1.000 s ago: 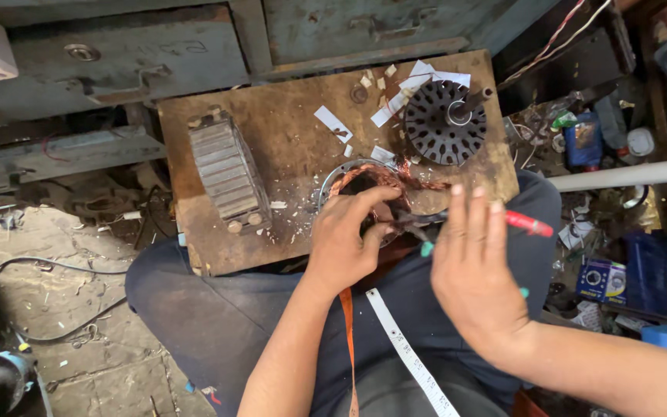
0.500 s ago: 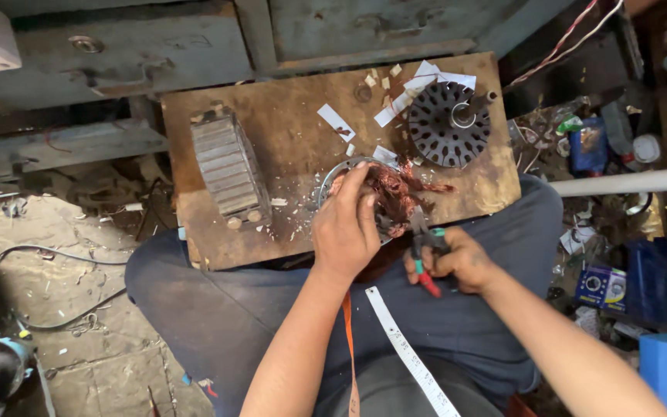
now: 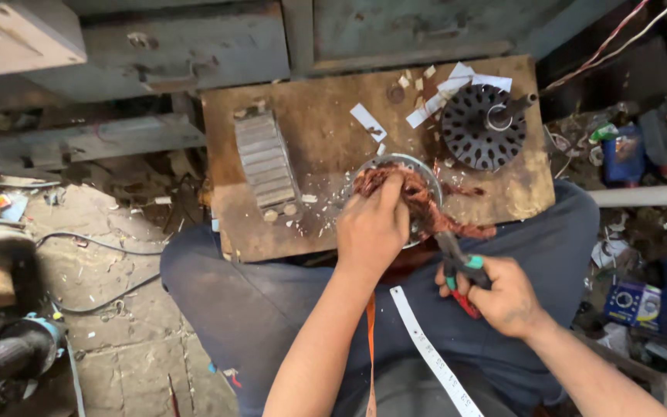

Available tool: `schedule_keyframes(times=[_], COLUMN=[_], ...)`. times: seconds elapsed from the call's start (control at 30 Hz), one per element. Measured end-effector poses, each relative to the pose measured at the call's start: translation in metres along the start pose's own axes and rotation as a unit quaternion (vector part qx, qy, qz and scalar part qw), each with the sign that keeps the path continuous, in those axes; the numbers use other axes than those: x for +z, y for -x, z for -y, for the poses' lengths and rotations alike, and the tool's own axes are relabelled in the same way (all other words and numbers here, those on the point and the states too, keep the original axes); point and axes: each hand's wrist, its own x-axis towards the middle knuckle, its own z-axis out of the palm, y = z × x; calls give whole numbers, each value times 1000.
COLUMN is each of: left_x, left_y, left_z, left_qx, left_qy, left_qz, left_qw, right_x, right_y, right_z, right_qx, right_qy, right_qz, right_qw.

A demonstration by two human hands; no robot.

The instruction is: The person uses pliers to pull and cut copper windings from a motor stator core. They repeatedly rotate the stator and extract wire bundles, placing the removed copper on the workbench.

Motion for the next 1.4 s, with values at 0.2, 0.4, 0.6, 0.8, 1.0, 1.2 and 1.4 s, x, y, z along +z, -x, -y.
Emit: schedule_keyframes(times=[0.2, 0.4, 0.6, 0.8, 1.0, 1.2, 1.4], left_x=[2, -1, 6, 11, 8, 12, 15], left_y=[-2, -5, -2, 1, -1, -3, 5], left_z=[-2, -5, -5, -2, -3, -7, -4], left_qx=[25, 73, 80, 77, 76, 70, 66], left_qy=[72, 152, 123, 183, 160, 119, 160], left_qz=[-3, 6, 41, -35, -27, -1, -36], left_qw=[997, 986, 988, 979, 984, 990, 984], right_x=[-16, 10, 30, -38, 1, -12, -52], right_y=[5, 10, -6, -32, -35, 4, 25], right_z=[27, 89, 97, 33, -53, 6, 88], right_qx=[-31, -123, -87, 43, 50, -115, -57], right_qy=[376, 751, 821, 328, -401, -50, 273], right_qz=[-130, -200, -128, -21, 73, -20, -189], right_qw=[917, 617, 550, 944, 912, 992, 941])
